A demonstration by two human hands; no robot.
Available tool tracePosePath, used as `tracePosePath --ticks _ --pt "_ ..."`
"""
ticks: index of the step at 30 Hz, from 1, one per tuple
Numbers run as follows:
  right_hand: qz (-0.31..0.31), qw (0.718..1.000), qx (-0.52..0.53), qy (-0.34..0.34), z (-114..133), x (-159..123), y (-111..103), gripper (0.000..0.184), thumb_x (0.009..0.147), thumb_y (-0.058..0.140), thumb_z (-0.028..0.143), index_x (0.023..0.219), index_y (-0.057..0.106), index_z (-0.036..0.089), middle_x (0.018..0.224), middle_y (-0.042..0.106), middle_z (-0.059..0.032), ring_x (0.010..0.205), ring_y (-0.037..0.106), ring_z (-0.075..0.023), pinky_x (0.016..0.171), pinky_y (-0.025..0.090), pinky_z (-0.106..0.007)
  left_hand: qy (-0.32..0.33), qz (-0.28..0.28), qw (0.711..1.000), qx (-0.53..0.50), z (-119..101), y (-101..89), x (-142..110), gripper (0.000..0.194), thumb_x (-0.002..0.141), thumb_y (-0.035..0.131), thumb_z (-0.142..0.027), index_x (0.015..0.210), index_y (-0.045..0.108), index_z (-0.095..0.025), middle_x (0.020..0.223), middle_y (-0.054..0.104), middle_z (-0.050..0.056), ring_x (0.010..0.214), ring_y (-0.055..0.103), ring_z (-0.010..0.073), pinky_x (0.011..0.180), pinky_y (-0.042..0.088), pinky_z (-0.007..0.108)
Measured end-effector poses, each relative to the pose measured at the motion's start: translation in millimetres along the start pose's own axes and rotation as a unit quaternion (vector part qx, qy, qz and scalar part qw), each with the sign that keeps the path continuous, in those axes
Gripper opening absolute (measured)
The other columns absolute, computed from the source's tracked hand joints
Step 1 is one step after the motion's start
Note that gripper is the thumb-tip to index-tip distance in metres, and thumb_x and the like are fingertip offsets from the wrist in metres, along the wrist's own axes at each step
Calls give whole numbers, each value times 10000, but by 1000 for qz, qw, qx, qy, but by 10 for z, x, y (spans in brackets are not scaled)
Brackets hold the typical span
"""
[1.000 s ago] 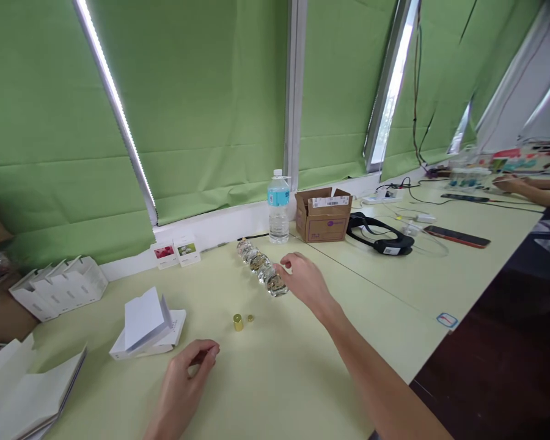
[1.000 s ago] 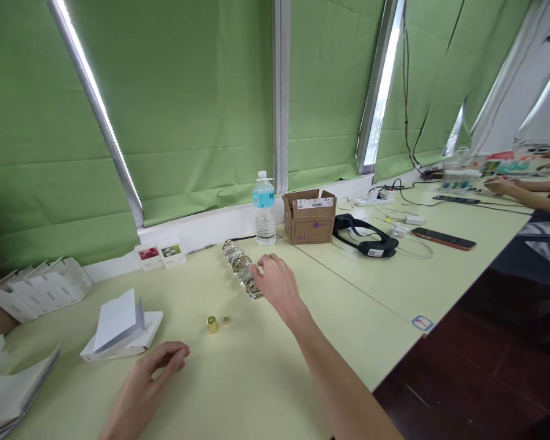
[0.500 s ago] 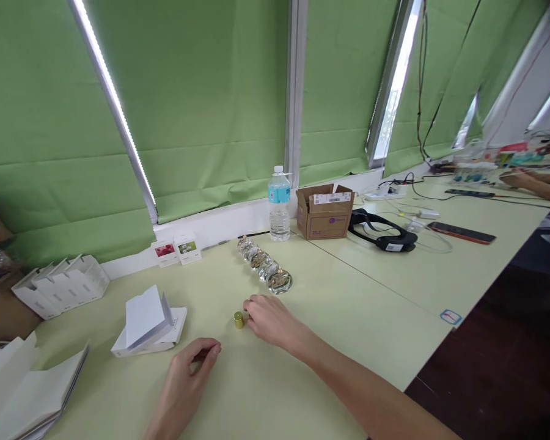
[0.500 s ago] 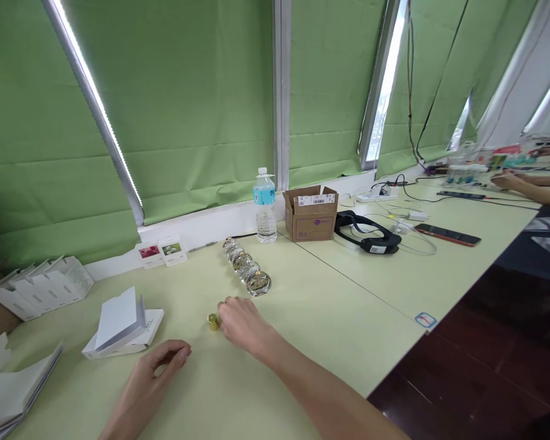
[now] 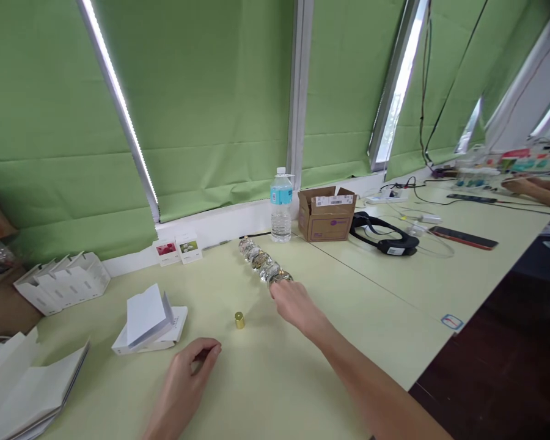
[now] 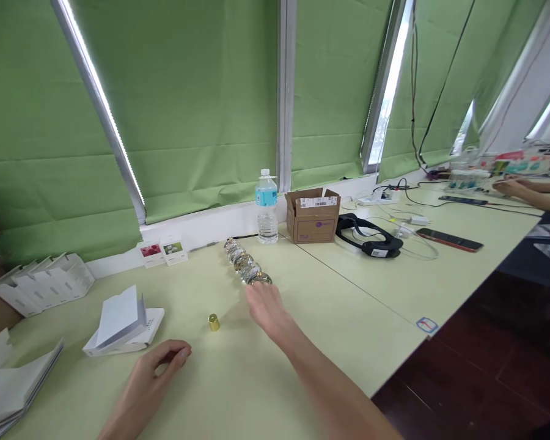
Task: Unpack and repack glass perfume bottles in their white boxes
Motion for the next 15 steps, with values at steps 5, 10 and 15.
tracePosePath --ticks 5,10,15 --pt "1 1000 1 15 2 35 11 295 741 478 -54 830 668 152 853 699 -108 829 657 -224 600 357 -256 2 21 1000 12 5 8 -3 346 866 499 -510 917 680 -220 891 710 35 859 649 200 771 499 270" --pt "-14 1000 13 19 42 20 -2 309 758 453 -61 810 679 143 847 705 -137 809 657 -229 599 356 -270 11 25 999 18 8 20 8 336 875 491 -500 909 673 -219 897 706 37 865 642 204 777 495 280" --pt "-39 998 39 1 198 -18 -67 264 836 446 6 856 677 132 882 700 -153 840 650 -242 635 371 -285 16 16 1000 13 -19 12 7 326 878 493 -487 885 676 -217 898 707 38 853 640 204 758 494 280"
Point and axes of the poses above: each hand's wrist, its own x-axis towards the middle knuckle, its own y-axis out of the palm, z = x × y, the point moved 7 cm from there along x, towards the middle knuckle
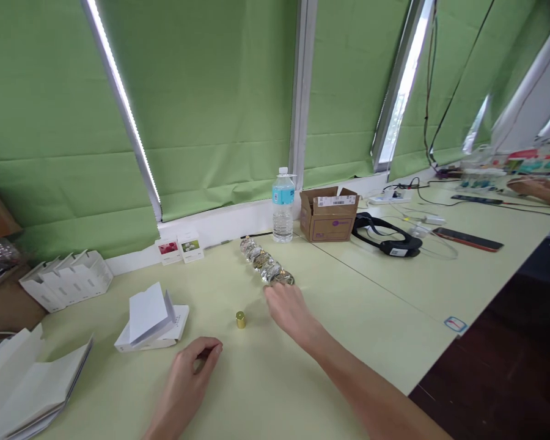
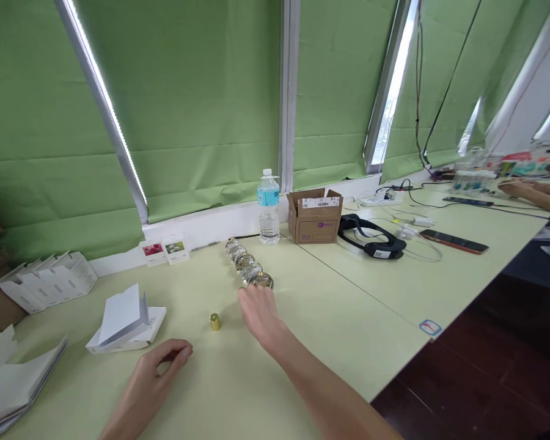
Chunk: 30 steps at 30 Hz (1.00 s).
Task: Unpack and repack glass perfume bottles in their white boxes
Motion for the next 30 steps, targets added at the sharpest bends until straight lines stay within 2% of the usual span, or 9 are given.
tracePosePath --ticks 4,7,9,12,17,21,23,26,30 --pt "-24 997 51 -59 274 -77 -48 291 983 372 266 958 655 201 966 687 -73 888 633 -192 695 393 -262 5 2 1000 -6 21 1 5 306 876 505 -465 885 678 -213 893 710 36 846 642 198 766 489 272" --pt "-38 981 110 -158 509 -178 -30 294 954 451 426 1092 615 225 1036 656 -50 916 618 -188 700 406 -258 6 4 1000 -3 51 9 16 303 881 499 -457 903 674 -211 892 707 35 851 640 197 778 484 277" --pt "-30 970 119 -212 602 -229 26 255 940 493 358 1101 616 203 1030 641 -60 910 615 -192 693 405 -263 7 6 1000 0 57 14 21 302 885 493 -456 907 667 -211 898 705 36 854 638 198 783 483 282" --pt "-15 968 107 -227 576 -222 77 218 945 440 185 1020 644 183 998 635 -65 888 615 -175 703 397 -258 9 8 1000 3 46 14 19 306 886 486 -463 883 660 -211 903 704 39 861 637 202 785 485 287" --pt "-21 982 128 -139 206 -130 -112 190 916 447 126 952 628 169 998 640 -71 896 609 -169 716 377 -245 9 2 1000 2 10 -4 5 308 873 495 -476 848 658 -216 862 707 34 838 644 206 767 496 280" --pt "-5 996 94 -5 -232 -134 -199 184 866 457 62 927 592 171 938 646 -78 802 601 -173 601 318 -251 13 5 1000 -3 -1 1 6 298 879 494 -468 837 654 -220 851 705 27 832 645 197 770 494 269" --pt "10 997 71 37 -403 -148 -184 225 830 448 14 915 584 172 898 645 -77 743 591 -171 560 275 -257 11 6 1000 -5 13 9 13 295 883 491 -465 837 653 -223 852 704 25 830 646 194 765 493 265" --pt "15 996 61 55 -552 -139 -146 276 791 426 -39 883 581 170 845 643 -71 704 583 -165 545 246 -257 11 4 1000 -7 43 18 26 292 881 496 -465 840 655 -223 857 704 27 829 647 195 739 491 262" --pt "25 996 58 64 -616 -101 -71 287 773 419 -61 827 587 165 835 644 -72 701 584 -158 545 248 -252 17 4 1000 -13 48 24 27 292 882 496 -459 841 659 -221 856 705 26 833 647 195 744 487 266"
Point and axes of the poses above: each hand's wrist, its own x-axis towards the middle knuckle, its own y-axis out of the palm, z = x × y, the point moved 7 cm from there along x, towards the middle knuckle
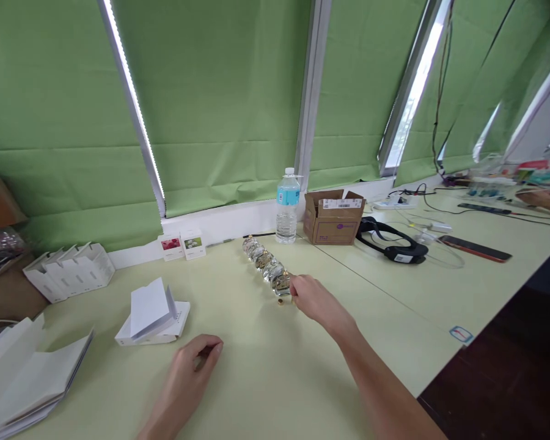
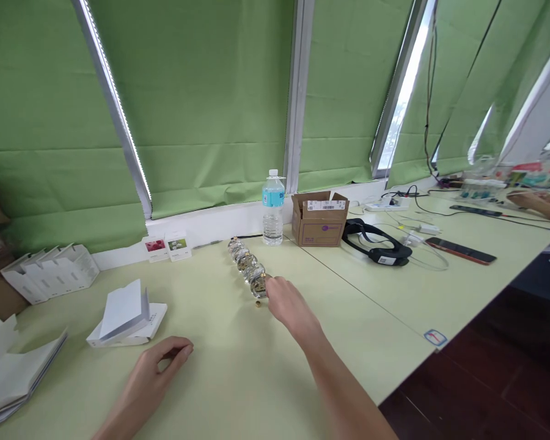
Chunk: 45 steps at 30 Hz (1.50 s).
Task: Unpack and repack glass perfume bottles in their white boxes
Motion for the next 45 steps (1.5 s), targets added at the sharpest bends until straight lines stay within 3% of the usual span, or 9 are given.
tracePosePath --ticks 6,12,20,28,33,40,45 --pt "4 1000 1 0 57 15 43 284 784 435 -54 843 613 159 888 654 -95 761 606 -170 563 274 -245 -15 -16 1000 -1 -72 -32 -31 291 863 512 -462 844 675 -221 849 713 28 819 650 198 686 484 258" --pt "5 1000 7 8 50 -11 -17 137 851 539 153 802 664 180 817 662 -88 721 625 -186 563 295 -248 -4 -5 1000 -9 -53 -23 -24 305 867 512 -467 855 684 -216 847 718 35 810 656 195 712 497 267" --pt "-22 1000 -17 14 109 -45 -119 318 932 438 301 719 640 179 756 653 -97 663 606 -197 547 270 -276 -8 5 1000 -6 -59 -16 -23 300 883 493 -458 865 670 -216 865 709 30 825 644 190 733 484 271" --pt "71 992 50 -96 336 -130 117 211 862 480 210 750 659 208 782 679 -46 744 607 -180 582 323 -256 -17 0 1000 -5 10 9 -19 272 882 498 -443 870 655 -221 859 697 20 814 628 185 700 459 267" --pt "91 991 48 -80 256 -117 220 163 832 495 229 750 633 195 838 681 -69 820 620 -212 586 327 -260 -17 5 1000 -3 -33 -4 -22 266 883 498 -441 864 652 -225 875 699 16 835 630 185 721 461 263" --pt "96 993 50 -45 69 -32 181 311 845 445 279 547 437 192 631 579 -31 571 524 -162 514 268 -270 -17 11 1000 0 5 10 -34 273 899 472 -442 875 642 -230 876 692 9 830 622 181 699 452 258" --pt "103 992 61 -35 -19 -19 185 312 819 468 250 530 363 191 574 501 -10 518 453 -134 507 255 -266 -7 10 1000 -4 17 12 -25 253 898 483 -427 885 645 -233 886 698 8 845 627 183 748 458 264"
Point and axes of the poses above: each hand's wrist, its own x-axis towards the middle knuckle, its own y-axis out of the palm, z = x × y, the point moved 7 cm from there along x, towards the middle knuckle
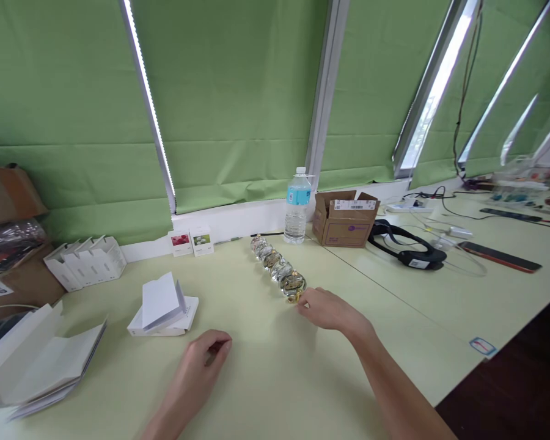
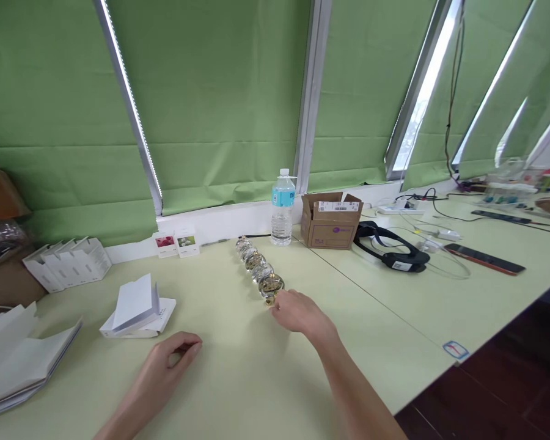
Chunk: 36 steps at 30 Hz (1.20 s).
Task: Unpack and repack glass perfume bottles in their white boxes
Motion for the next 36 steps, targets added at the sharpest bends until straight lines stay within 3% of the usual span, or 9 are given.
tracePosePath --ticks 7,12,17,23,26,30,33,36 --pt "8 1000 20 -7 29 -19 12 349 797 481 227 491 316 193 501 369 21 459 314 -106 484 196 -274 9 4 1000 7 -27 4 13 252 903 473 -413 859 642 -232 853 692 1 810 620 172 725 451 259" --pt "-26 999 25 -41 187 -50 -57 361 863 440 267 522 348 192 546 434 12 491 337 -111 487 204 -271 19 -8 1000 14 -31 -8 14 250 901 469 -392 851 647 -224 844 694 12 801 624 178 738 458 270" --pt "-77 988 -6 -137 620 -129 22 409 927 407 310 538 404 183 572 532 -9 540 435 -120 519 228 -276 24 -13 1000 2 -49 -2 3 227 903 467 -352 850 650 -229 854 698 4 810 631 168 735 467 254" --pt "-55 950 -32 -305 1278 -385 442 376 961 377 324 663 560 187 676 639 -16 617 539 -133 570 278 -264 57 -28 998 27 -97 -48 -8 234 930 438 -337 860 636 -234 843 680 2 774 622 154 697 471 247" --pt "-46 933 -48 -355 1439 -490 590 375 966 371 320 687 584 190 707 661 -20 660 573 -145 597 298 -264 105 -59 988 94 -157 -168 -28 216 944 425 -318 891 620 -240 843 657 0 730 601 145 673 458 252" --pt "-55 935 -51 -347 1430 -490 585 392 975 359 325 683 582 189 697 656 -24 656 584 -155 598 298 -273 158 -125 960 193 -236 -428 -74 178 954 422 -286 964 597 -255 930 657 1 769 609 149 712 453 269" --pt "-61 945 -34 -320 1360 -435 510 387 976 362 320 673 564 189 705 650 -23 655 584 -157 590 295 -273 159 -222 929 251 -255 -715 -110 168 945 449 -291 1012 599 -252 1004 665 18 878 622 179 793 456 302" --pt "-58 950 -12 -305 1320 -400 452 385 977 364 312 659 545 190 711 643 -22 667 584 -161 597 297 -274 117 -322 891 298 -211 -1016 -145 201 931 471 -323 1049 610 -238 1090 655 53 1022 591 234 888 439 365"
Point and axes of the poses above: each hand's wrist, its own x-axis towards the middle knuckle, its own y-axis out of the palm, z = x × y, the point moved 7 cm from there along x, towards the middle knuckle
